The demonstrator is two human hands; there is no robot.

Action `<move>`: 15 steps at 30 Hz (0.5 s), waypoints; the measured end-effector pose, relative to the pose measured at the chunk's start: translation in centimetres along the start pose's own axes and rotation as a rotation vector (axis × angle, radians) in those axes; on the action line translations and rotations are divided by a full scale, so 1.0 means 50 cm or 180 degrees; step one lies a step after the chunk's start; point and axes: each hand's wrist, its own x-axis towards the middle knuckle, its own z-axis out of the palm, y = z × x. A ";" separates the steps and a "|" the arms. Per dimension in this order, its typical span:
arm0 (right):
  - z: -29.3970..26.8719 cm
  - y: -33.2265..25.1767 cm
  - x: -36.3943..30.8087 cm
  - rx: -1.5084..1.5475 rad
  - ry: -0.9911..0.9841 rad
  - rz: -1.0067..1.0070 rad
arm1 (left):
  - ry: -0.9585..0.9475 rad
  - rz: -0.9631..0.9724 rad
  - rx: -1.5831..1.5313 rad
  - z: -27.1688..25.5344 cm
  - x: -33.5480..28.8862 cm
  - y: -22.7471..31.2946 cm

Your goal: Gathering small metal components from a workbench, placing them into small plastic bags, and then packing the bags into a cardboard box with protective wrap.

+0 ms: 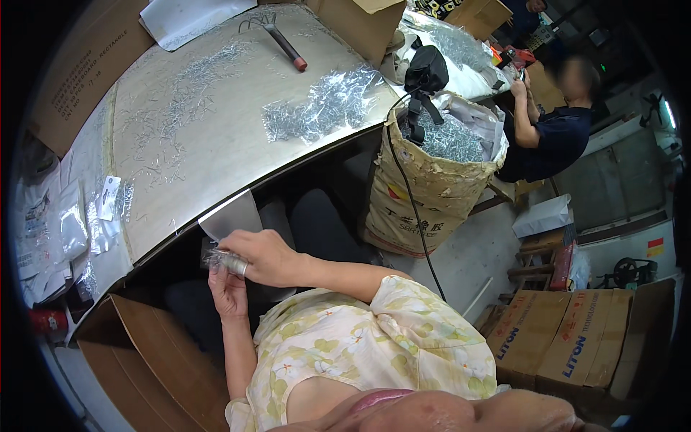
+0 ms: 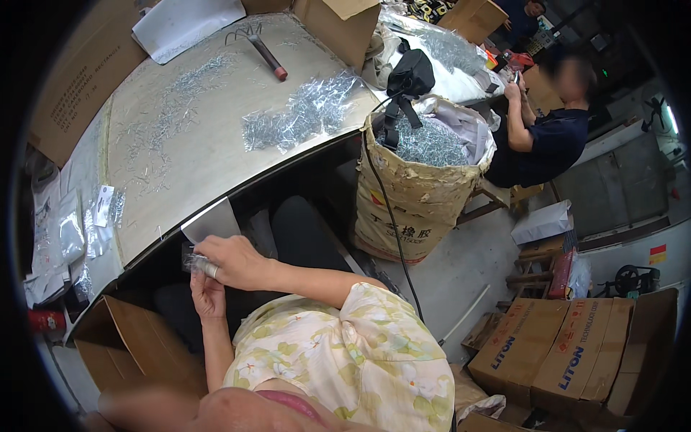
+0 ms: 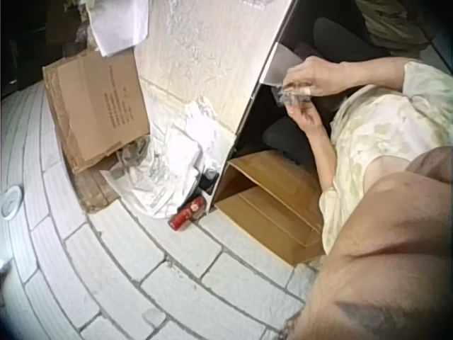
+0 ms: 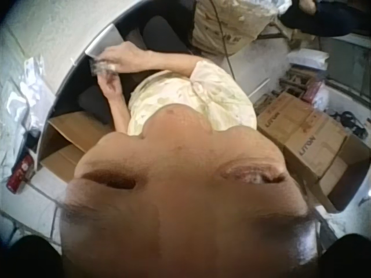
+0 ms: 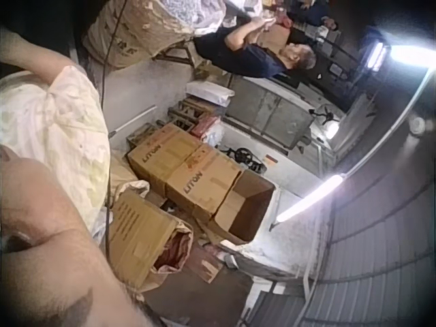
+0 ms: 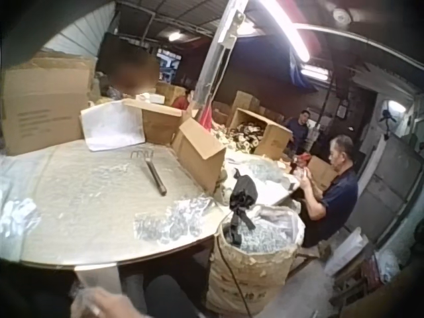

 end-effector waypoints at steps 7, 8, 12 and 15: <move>-0.003 -0.001 -0.002 -0.0054 -0.0638 0.0297 | -0.0096 -0.0098 0.0001 0.009 0.000 0.007; -0.009 -0.003 0.002 0.0079 -0.0558 0.0280 | -0.0088 -0.0100 0.0001 0.010 0.000 0.007; -0.015 -0.013 0.014 0.0575 -0.1005 0.0605 | -0.0096 -0.0141 0.0140 0.034 -0.006 0.013; 0.006 -0.011 0.014 0.1497 -0.0802 0.0500 | 0.0048 -0.0208 0.0130 0.036 -0.009 0.007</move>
